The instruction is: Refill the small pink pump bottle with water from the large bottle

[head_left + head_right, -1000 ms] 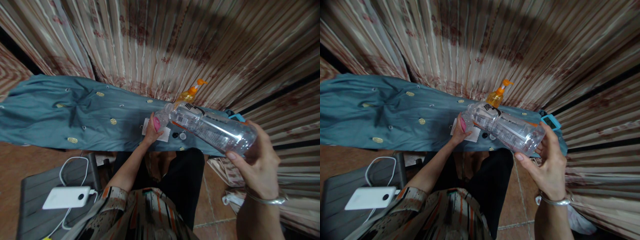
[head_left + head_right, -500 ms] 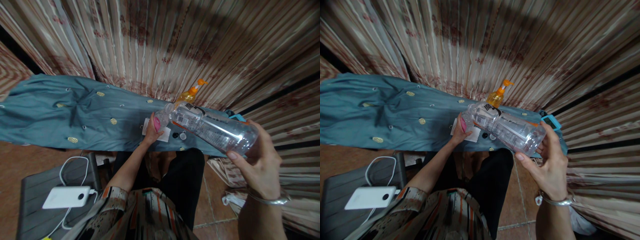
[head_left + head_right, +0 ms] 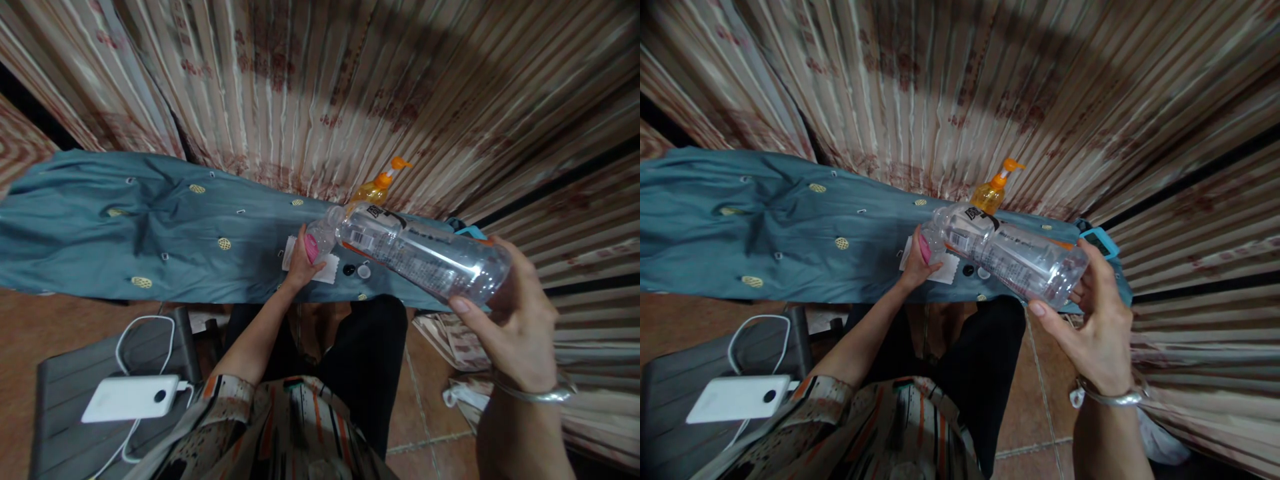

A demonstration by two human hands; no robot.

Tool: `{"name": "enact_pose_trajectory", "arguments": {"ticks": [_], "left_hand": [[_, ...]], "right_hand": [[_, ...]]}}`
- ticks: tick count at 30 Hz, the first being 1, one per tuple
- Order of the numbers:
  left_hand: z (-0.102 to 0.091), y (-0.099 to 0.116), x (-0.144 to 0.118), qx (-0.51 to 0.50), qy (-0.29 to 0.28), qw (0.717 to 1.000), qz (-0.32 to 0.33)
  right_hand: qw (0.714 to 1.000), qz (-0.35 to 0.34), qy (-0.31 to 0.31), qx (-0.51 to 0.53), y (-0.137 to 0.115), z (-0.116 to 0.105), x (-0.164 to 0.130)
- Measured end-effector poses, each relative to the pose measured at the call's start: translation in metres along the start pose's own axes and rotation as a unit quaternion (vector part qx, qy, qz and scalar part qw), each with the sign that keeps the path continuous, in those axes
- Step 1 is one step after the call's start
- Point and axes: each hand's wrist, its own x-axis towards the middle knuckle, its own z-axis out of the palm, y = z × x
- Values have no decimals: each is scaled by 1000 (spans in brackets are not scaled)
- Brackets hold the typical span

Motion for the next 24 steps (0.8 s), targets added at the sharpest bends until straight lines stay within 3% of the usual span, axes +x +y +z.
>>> {"name": "enact_pose_trajectory", "arguments": {"ticks": [24], "left_hand": [[0, -2, 0, 7, 4, 1000, 3]], "right_hand": [[1000, 0, 4, 8, -1, 2, 0]]}}
